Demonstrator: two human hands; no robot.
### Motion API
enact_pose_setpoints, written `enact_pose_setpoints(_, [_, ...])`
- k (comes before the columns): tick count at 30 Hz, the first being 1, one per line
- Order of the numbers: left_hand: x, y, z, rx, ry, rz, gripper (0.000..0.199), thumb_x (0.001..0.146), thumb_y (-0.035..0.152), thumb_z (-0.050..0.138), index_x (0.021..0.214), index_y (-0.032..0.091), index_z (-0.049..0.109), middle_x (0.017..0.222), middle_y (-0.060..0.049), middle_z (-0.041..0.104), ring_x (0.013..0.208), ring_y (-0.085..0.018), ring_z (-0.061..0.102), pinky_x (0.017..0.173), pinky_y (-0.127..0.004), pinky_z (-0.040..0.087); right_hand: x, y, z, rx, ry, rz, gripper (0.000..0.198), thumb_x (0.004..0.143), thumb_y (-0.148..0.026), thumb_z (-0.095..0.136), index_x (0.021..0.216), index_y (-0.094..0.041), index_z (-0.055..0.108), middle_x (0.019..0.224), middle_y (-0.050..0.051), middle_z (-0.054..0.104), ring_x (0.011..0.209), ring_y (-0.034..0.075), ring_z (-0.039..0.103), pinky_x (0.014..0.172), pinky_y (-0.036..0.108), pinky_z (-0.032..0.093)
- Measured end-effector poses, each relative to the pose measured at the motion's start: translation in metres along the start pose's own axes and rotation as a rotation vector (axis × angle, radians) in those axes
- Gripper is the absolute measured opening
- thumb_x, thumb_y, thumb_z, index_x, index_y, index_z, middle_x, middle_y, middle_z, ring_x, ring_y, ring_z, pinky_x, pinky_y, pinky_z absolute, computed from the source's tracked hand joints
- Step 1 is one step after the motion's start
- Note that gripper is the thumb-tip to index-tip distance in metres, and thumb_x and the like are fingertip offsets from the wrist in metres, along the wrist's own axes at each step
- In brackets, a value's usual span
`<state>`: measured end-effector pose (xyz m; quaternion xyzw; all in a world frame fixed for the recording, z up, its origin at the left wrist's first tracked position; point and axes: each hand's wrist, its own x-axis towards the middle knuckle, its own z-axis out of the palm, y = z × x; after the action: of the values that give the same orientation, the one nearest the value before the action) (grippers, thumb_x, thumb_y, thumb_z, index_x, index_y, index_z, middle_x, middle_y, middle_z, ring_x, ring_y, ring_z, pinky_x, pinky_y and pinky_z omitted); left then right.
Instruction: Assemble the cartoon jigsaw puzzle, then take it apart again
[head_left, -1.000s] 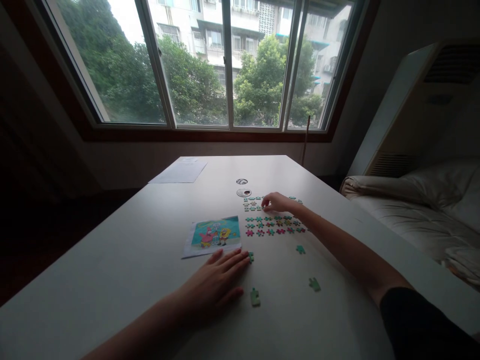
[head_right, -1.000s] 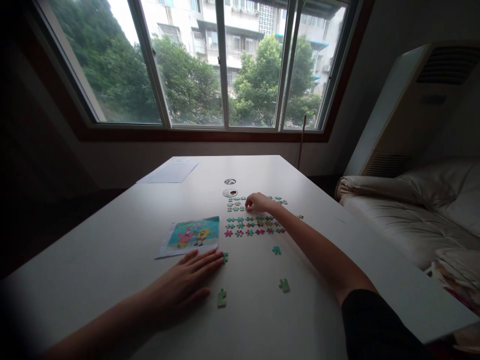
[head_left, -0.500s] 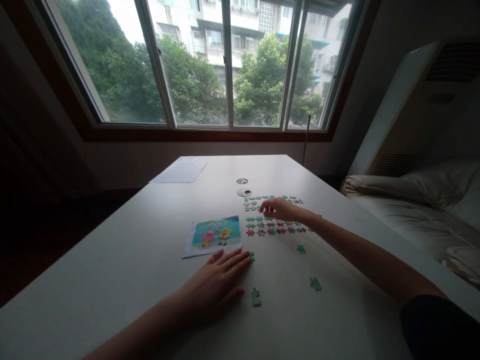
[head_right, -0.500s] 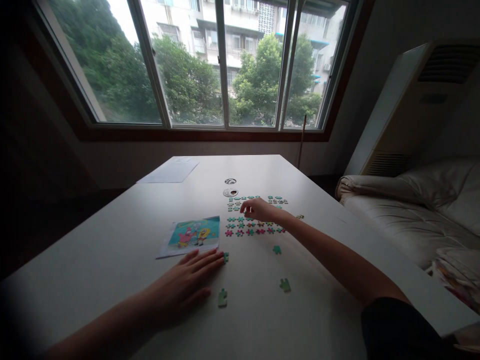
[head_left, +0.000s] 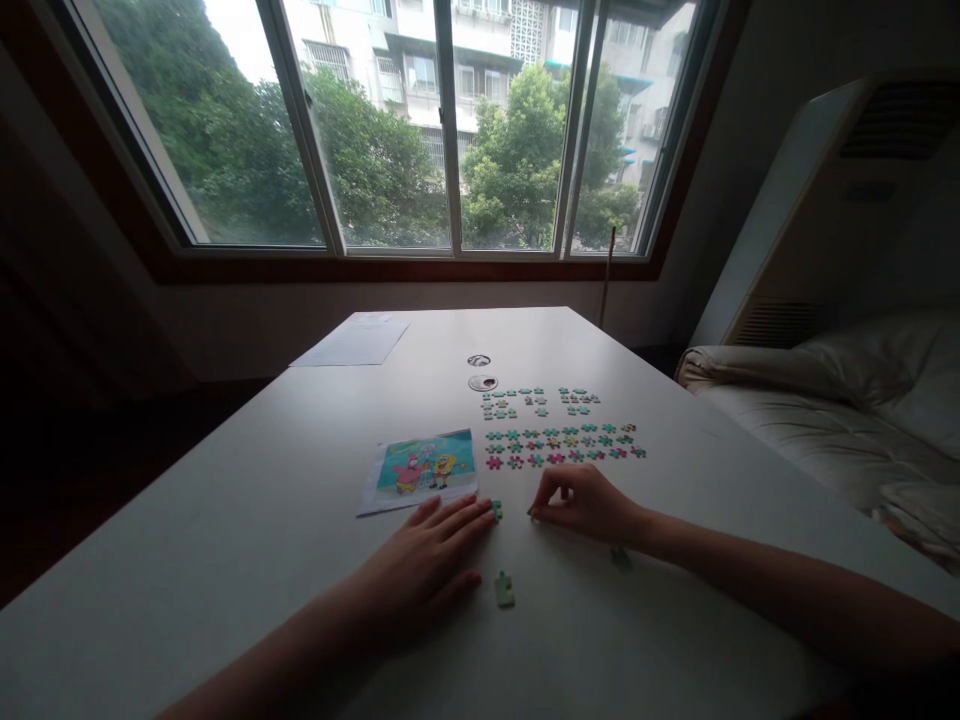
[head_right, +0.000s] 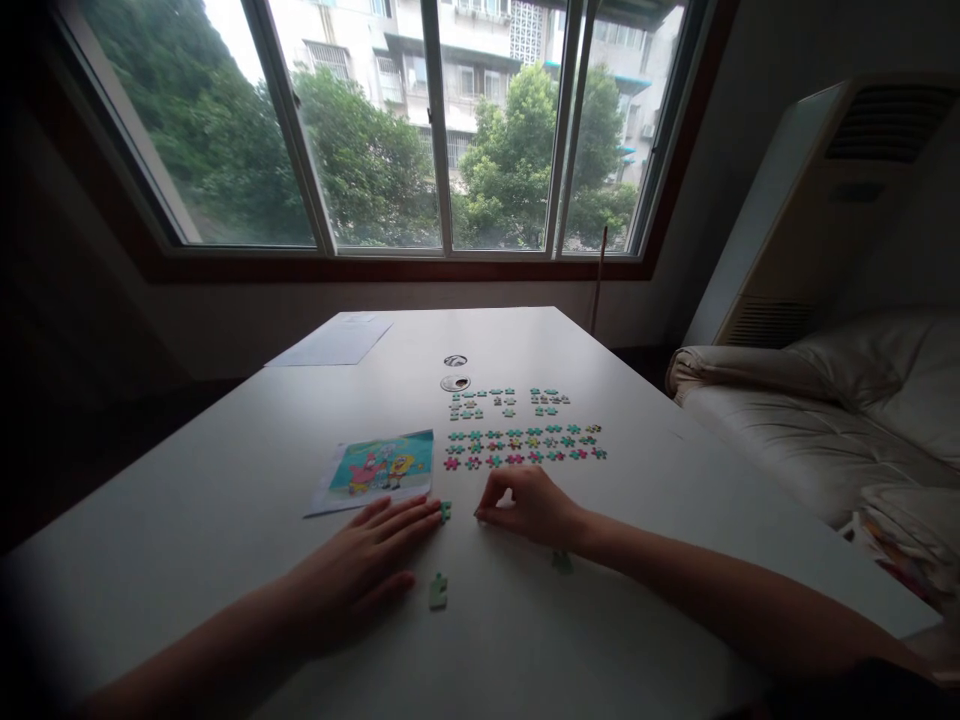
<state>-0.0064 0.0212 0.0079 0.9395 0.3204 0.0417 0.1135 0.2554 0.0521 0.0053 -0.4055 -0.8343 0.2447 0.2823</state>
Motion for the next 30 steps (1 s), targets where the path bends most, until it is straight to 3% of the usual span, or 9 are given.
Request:
enact_pose_setpoints(8, [-0.001, 0.000, -0.001, 0.000, 0.027, 0.019, 0.053, 0.094, 0.043, 0.033, 0.142, 0.029, 0.017, 0.145, -0.003, 0.025, 0.131, -0.028, 0.025, 0.105, -0.050, 0.022, 0.000, 0.010, -0.011, -0.199, 0.017, 0.000, 0.017, 0.076, -0.032, 0.061, 0.068, -0.017, 0.060, 0.066, 0.000, 0.060, 0.061, 0.011, 0.052, 0.057, 0.022, 0.038])
enact_pose_setpoints(15, [-0.001, 0.001, -0.002, 0.002, -0.006, -0.007, 0.053, 0.094, 0.044, 0.031, 0.142, 0.027, 0.015, 0.146, -0.003, 0.023, 0.132, -0.028, 0.022, 0.105, -0.052, 0.020, -0.002, 0.008, -0.023, -0.145, -0.133, -0.109, 0.020, 0.078, -0.030, 0.060, 0.094, -0.020, 0.066, 0.085, 0.005, 0.062, 0.076, 0.014, 0.056, 0.069, 0.026, 0.044])
enact_pose_setpoints(24, [-0.001, 0.002, 0.000, 0.014, -0.016, -0.005, 0.055, 0.094, 0.046, 0.031, 0.142, 0.030, 0.011, 0.146, -0.001, 0.021, 0.133, -0.030, 0.019, 0.105, -0.054, 0.019, -0.001, 0.009, -0.013, -0.156, -0.189, -0.075, 0.015, 0.074, -0.025, 0.063, 0.088, -0.018, 0.064, 0.075, 0.002, 0.059, 0.069, 0.013, 0.052, 0.066, 0.025, 0.041])
enact_pose_setpoints(30, [0.001, 0.003, 0.002, 0.033, -0.004, 0.009, 0.055, 0.093, 0.047, 0.031, 0.142, 0.030, 0.012, 0.145, -0.001, 0.024, 0.132, -0.030, 0.022, 0.104, -0.055, 0.020, 0.003, 0.007, -0.001, -0.130, -0.128, -0.055, 0.016, 0.073, -0.025, 0.064, 0.086, -0.017, 0.063, 0.077, 0.002, 0.058, 0.069, 0.012, 0.051, 0.063, 0.022, 0.040])
